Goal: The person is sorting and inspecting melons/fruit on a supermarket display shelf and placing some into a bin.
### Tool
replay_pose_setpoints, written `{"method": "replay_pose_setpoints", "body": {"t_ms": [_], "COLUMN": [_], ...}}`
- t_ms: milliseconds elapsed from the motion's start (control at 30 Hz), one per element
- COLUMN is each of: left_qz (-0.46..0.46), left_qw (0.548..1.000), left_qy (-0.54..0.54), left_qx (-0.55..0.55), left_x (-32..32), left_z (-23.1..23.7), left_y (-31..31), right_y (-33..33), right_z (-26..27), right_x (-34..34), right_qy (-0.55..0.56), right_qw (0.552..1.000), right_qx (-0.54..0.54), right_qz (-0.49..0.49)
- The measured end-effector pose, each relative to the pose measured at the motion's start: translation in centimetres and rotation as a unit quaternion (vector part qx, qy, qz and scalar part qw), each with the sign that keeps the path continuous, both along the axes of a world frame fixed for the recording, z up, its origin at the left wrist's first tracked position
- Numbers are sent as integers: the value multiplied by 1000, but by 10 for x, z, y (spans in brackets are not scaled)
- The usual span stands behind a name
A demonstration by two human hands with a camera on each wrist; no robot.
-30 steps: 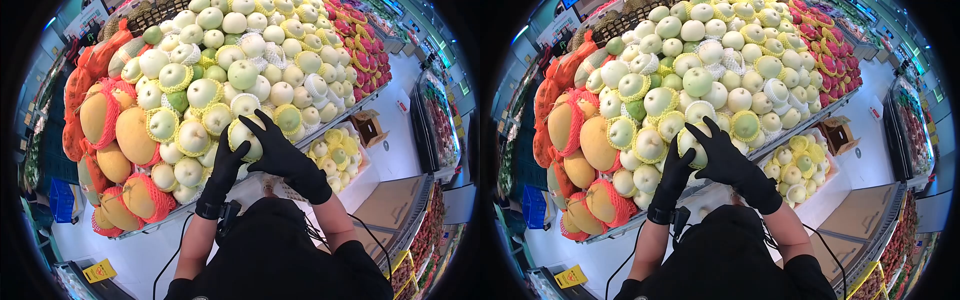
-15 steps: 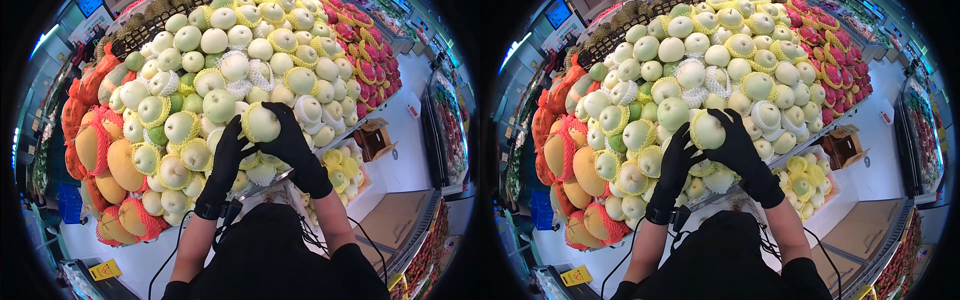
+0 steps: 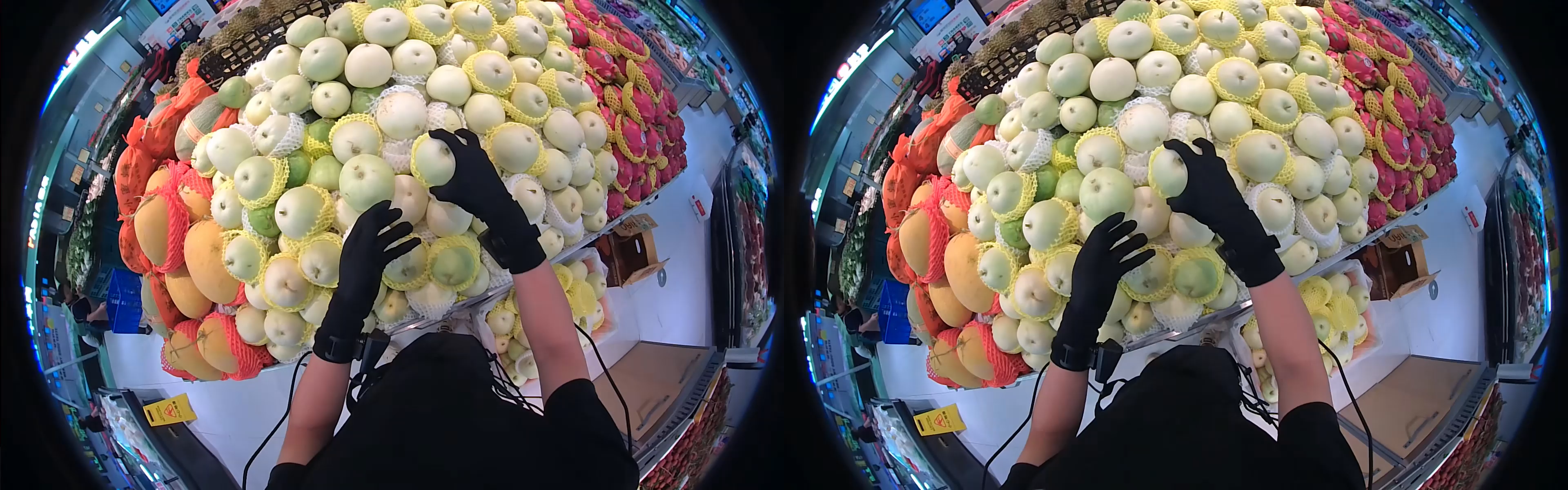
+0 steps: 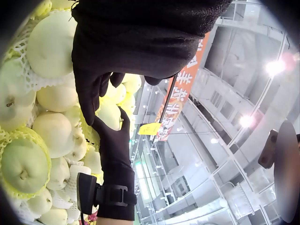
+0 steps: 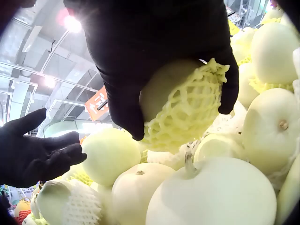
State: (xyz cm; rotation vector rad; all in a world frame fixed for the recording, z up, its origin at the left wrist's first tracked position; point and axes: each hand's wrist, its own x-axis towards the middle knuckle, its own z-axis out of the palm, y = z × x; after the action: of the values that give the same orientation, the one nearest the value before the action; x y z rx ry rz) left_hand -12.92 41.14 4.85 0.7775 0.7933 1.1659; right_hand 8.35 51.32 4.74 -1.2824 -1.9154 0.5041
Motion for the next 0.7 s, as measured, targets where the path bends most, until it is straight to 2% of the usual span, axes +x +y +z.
{"method": "replay_pose_setpoints", "body": {"t_ms": [133,233,333,433,533,633,700], "left_qz": [-14,-9,-19,-6,14,27,41], "left_qw": [1000,999,999,998,998,997,996], "left_qy": [12,22,31,56,56,64,72], "left_qx": [-8,-24,-5,-8,3,15,12], "left_x": [-4,-10,-20,-29,-40,-54,-66], "left_z": [-6,-9,-12,-11,-5,3,1], "left_y": [-6,-9,-16,-23,-34,-46,-54], "right_y": [11,17,19,22,14,5,-3], "right_z": [-9,-11,-16,-27,-28,-24,-14], "right_x": [-8,-5,1,6,14,15,16], "right_qy": [-48,-99,-80,-10,26,38,64], "right_qw": [997,991,993,997,998,998,994], "right_qx": [-44,-94,-83,-29,5,-54,-84], "right_qz": [41,8,36,68,62,-11,-1]}}
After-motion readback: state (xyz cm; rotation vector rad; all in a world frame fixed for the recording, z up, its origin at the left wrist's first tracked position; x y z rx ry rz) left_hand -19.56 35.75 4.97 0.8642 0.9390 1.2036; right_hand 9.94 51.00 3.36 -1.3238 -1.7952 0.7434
